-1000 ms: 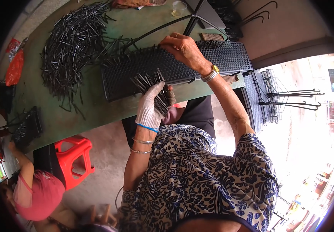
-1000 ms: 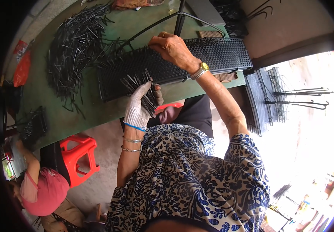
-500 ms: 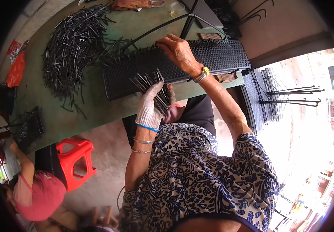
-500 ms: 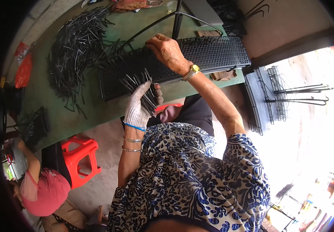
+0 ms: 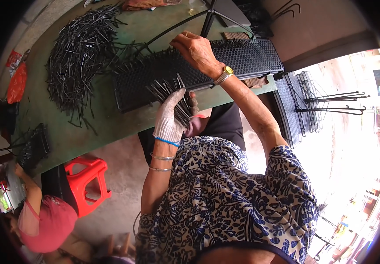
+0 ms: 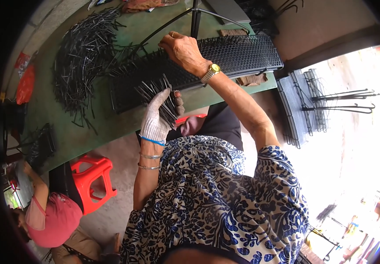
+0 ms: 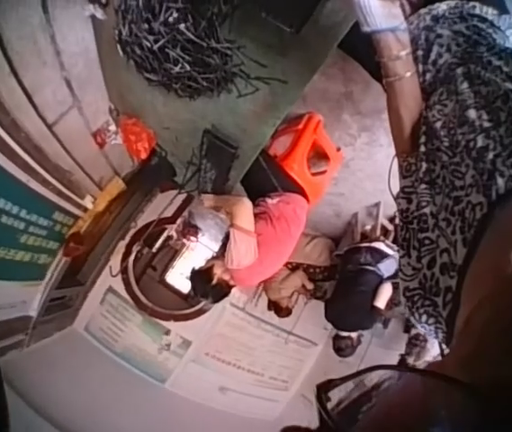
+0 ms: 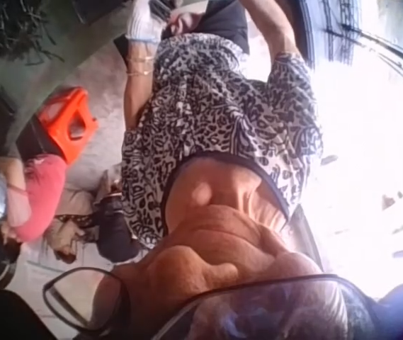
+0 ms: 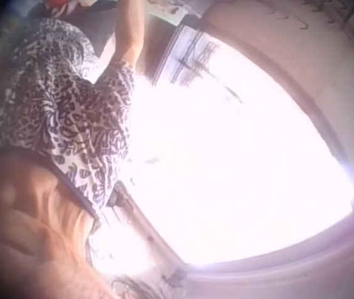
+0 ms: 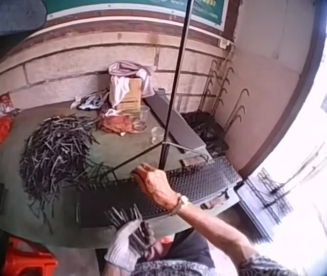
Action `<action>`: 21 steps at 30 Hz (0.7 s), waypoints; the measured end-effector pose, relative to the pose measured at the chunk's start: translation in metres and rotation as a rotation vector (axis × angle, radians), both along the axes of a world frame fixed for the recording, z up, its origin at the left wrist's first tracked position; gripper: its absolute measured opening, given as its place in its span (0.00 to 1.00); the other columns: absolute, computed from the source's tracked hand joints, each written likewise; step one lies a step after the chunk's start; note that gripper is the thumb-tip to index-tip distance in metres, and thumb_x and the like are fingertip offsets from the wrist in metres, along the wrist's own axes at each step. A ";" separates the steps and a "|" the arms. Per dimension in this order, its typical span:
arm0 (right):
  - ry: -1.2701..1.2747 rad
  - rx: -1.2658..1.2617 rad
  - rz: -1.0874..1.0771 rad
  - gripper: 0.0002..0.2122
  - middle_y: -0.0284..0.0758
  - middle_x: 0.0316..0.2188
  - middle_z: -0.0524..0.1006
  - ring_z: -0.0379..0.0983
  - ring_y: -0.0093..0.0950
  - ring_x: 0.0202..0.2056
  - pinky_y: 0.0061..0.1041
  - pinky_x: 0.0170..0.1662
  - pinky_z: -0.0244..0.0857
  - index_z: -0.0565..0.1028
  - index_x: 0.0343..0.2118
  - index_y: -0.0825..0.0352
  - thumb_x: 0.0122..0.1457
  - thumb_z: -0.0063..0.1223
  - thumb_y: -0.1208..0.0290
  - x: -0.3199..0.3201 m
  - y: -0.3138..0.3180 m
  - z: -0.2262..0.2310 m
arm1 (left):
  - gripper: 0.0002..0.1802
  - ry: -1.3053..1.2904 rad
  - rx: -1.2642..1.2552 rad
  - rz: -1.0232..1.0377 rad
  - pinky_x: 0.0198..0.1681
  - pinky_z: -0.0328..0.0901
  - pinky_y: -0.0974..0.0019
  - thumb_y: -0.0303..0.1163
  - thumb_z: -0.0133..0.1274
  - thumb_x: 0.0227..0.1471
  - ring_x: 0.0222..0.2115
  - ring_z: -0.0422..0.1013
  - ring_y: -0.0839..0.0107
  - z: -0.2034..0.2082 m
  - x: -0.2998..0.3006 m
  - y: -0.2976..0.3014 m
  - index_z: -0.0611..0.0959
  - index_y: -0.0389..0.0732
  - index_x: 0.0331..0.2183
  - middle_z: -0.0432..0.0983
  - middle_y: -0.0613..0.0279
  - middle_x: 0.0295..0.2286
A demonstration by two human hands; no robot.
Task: Assembling metal grates by manually inserting metal pegs into pre-drilled holes in a metal frame.
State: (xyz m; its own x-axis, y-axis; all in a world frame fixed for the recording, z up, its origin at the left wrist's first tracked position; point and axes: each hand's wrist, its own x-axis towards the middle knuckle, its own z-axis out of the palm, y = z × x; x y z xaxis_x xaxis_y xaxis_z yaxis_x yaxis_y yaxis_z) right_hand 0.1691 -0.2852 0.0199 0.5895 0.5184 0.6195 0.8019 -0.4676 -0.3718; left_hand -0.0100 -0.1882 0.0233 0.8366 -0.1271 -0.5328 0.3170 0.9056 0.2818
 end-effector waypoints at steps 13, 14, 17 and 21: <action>0.657 -0.084 0.112 0.18 0.34 0.25 0.75 0.71 0.22 0.25 0.24 0.28 0.66 0.79 0.39 0.68 0.58 0.56 0.55 -0.030 -0.029 0.034 | 0.08 0.012 0.049 0.018 0.24 0.72 0.66 0.31 0.54 0.55 0.23 0.75 0.66 -0.004 0.002 0.002 0.78 0.37 0.34 0.78 0.56 0.26; 0.885 -0.098 0.208 0.19 0.31 0.23 0.74 0.68 0.16 0.26 0.20 0.29 0.64 0.78 0.39 0.70 0.59 0.56 0.55 -0.039 -0.036 0.043 | 0.08 0.020 0.057 0.016 0.24 0.72 0.66 0.31 0.54 0.55 0.22 0.75 0.67 -0.004 0.003 0.001 0.79 0.37 0.34 0.78 0.57 0.26; 1.030 -0.046 0.361 0.15 0.29 0.24 0.74 0.68 0.16 0.26 0.19 0.29 0.63 0.78 0.38 0.69 0.58 0.57 0.59 -0.052 -0.040 0.041 | 0.09 -0.077 0.065 -0.035 0.23 0.72 0.67 0.31 0.55 0.54 0.22 0.75 0.68 -0.008 0.008 0.003 0.79 0.36 0.36 0.78 0.57 0.26; 1.169 0.002 0.411 0.11 0.28 0.22 0.73 0.69 0.16 0.26 0.18 0.29 0.64 0.76 0.33 0.70 0.60 0.55 0.65 -0.046 -0.048 0.041 | 0.11 -0.015 0.199 -0.022 0.23 0.72 0.67 0.30 0.54 0.54 0.22 0.76 0.69 0.001 0.010 -0.003 0.79 0.35 0.38 0.79 0.57 0.28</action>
State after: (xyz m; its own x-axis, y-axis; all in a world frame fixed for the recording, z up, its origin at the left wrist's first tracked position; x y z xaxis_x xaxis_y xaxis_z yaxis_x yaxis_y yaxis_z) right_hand 0.1232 -0.3333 0.0611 0.5830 0.7949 -0.1680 0.0751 -0.2586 -0.9631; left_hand 0.0004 -0.1911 0.0245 0.8431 -0.0386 -0.5363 0.3301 0.8245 0.4596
